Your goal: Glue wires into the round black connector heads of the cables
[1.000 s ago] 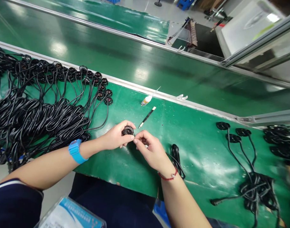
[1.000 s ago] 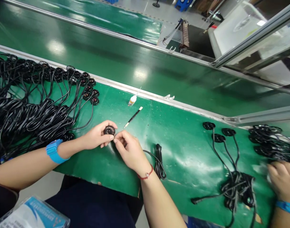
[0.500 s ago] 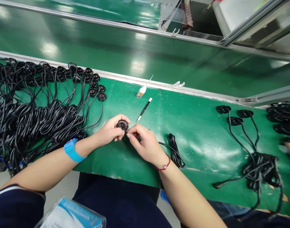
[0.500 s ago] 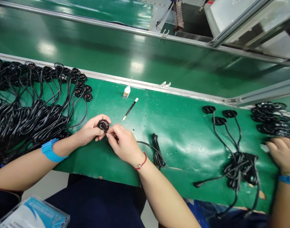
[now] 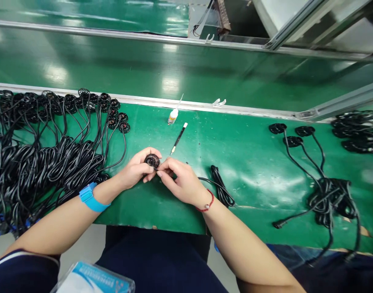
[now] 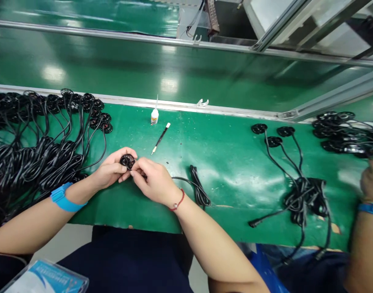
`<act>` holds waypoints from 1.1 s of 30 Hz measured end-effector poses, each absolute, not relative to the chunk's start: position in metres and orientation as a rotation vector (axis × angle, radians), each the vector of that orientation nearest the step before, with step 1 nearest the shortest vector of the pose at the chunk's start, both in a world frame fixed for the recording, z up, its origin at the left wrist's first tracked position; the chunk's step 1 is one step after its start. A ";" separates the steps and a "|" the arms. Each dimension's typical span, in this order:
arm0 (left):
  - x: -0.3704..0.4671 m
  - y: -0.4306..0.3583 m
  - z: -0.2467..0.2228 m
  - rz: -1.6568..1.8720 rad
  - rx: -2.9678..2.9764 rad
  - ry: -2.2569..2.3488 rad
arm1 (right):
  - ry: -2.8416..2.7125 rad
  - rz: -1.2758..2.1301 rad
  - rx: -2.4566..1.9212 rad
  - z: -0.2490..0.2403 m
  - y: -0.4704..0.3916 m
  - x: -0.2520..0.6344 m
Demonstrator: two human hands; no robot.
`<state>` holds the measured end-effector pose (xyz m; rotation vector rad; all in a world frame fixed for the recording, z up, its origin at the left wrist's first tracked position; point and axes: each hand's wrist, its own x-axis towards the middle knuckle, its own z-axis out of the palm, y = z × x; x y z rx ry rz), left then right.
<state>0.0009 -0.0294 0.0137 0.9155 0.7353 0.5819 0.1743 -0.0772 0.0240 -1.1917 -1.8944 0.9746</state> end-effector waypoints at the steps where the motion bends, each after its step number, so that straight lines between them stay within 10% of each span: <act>1: 0.001 -0.029 0.014 0.584 0.915 0.735 | -1.892 0.976 -1.189 0.023 -0.077 0.175; 33: -0.005 -0.019 0.025 0.692 0.706 0.730 | -1.579 0.554 -1.653 0.035 -0.130 0.202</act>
